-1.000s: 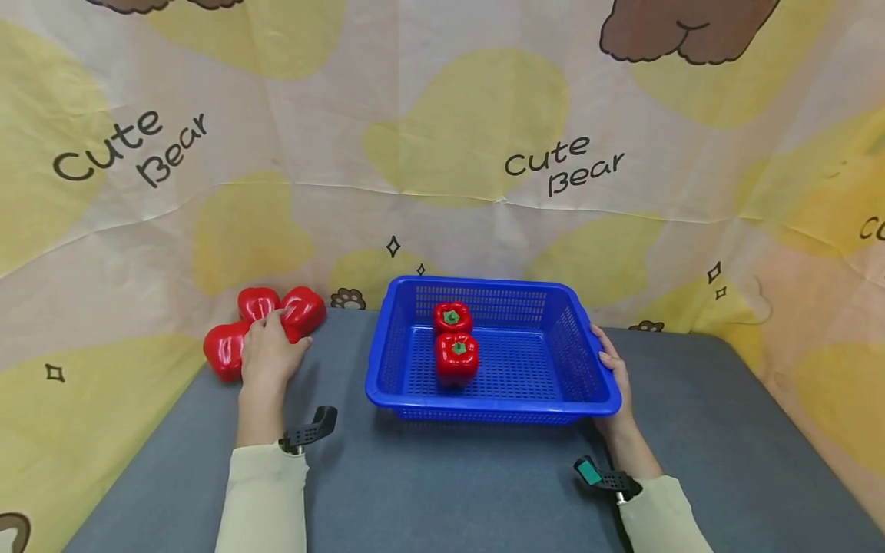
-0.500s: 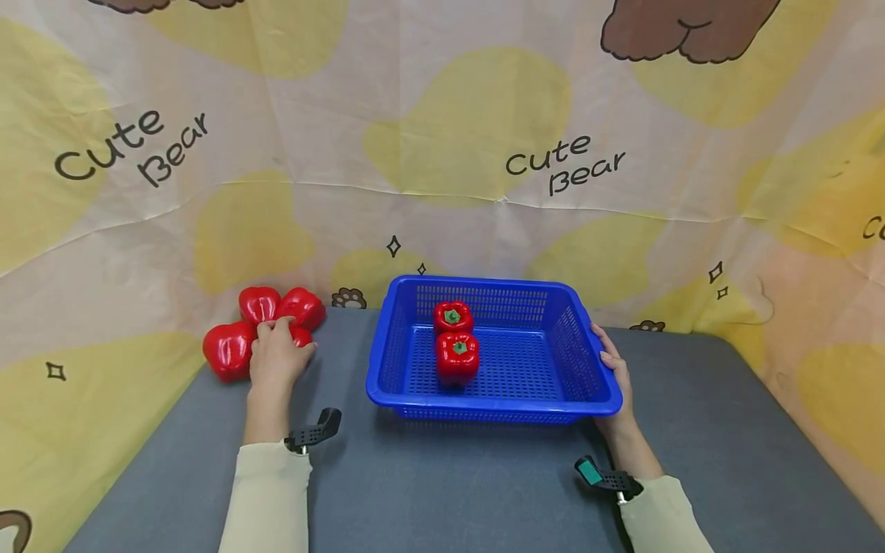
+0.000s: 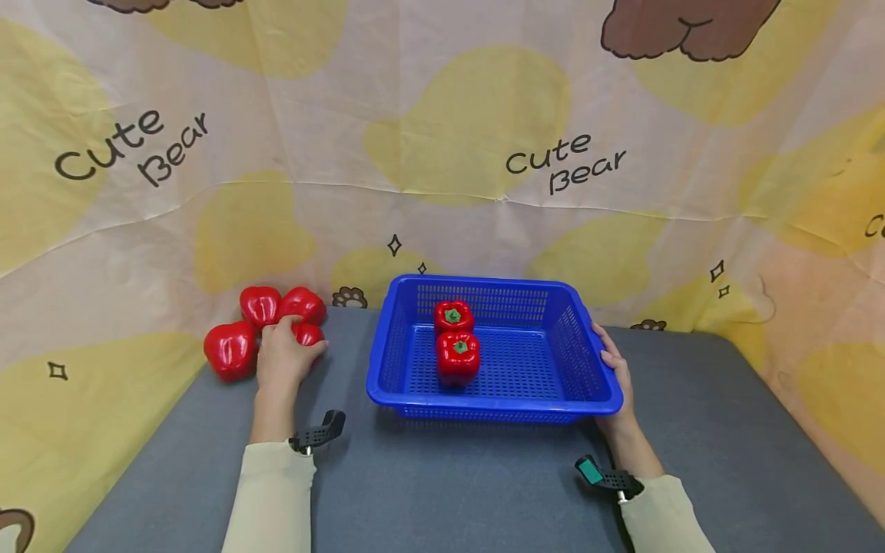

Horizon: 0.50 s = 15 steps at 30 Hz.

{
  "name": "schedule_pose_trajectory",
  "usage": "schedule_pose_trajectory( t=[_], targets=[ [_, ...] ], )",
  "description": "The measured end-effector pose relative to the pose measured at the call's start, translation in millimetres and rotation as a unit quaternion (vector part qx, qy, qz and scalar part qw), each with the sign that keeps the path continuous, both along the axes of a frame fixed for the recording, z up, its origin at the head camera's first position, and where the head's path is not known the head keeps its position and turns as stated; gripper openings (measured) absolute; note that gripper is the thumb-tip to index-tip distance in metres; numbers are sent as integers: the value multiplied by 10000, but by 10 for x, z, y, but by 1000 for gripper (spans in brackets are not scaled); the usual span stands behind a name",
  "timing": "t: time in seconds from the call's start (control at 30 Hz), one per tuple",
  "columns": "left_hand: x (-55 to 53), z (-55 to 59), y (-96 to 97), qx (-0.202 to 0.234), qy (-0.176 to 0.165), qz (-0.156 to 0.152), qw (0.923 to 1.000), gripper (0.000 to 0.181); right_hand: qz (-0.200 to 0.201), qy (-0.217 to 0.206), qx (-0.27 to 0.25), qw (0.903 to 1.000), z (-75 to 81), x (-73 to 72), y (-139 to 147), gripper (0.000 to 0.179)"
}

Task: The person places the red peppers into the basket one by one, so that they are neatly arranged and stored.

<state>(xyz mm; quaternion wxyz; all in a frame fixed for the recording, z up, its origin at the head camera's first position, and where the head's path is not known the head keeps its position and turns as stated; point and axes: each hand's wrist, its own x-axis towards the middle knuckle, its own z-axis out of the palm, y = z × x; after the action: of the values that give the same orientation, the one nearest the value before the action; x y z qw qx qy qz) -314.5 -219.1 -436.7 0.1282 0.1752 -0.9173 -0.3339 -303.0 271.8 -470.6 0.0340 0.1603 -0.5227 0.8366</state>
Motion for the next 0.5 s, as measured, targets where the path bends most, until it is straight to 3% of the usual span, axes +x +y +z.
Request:
schedule_pose_trajectory(
  t=[0.23, 0.37, 0.5],
  targets=[
    [-12, 129, 94, 536, 335, -143, 9979, 77, -107, -172, 244, 9995, 14, 4, -5, 50],
    [0, 224, 157, 1089, 531, -166, 9925, 72, -187, -166, 378, 9990, 19, 4, -5, 50],
    [15, 348, 245, 1515, 508, -258, 9868, 72, -215, -161, 359, 9990, 8, -3, 0, 50]
  ],
)
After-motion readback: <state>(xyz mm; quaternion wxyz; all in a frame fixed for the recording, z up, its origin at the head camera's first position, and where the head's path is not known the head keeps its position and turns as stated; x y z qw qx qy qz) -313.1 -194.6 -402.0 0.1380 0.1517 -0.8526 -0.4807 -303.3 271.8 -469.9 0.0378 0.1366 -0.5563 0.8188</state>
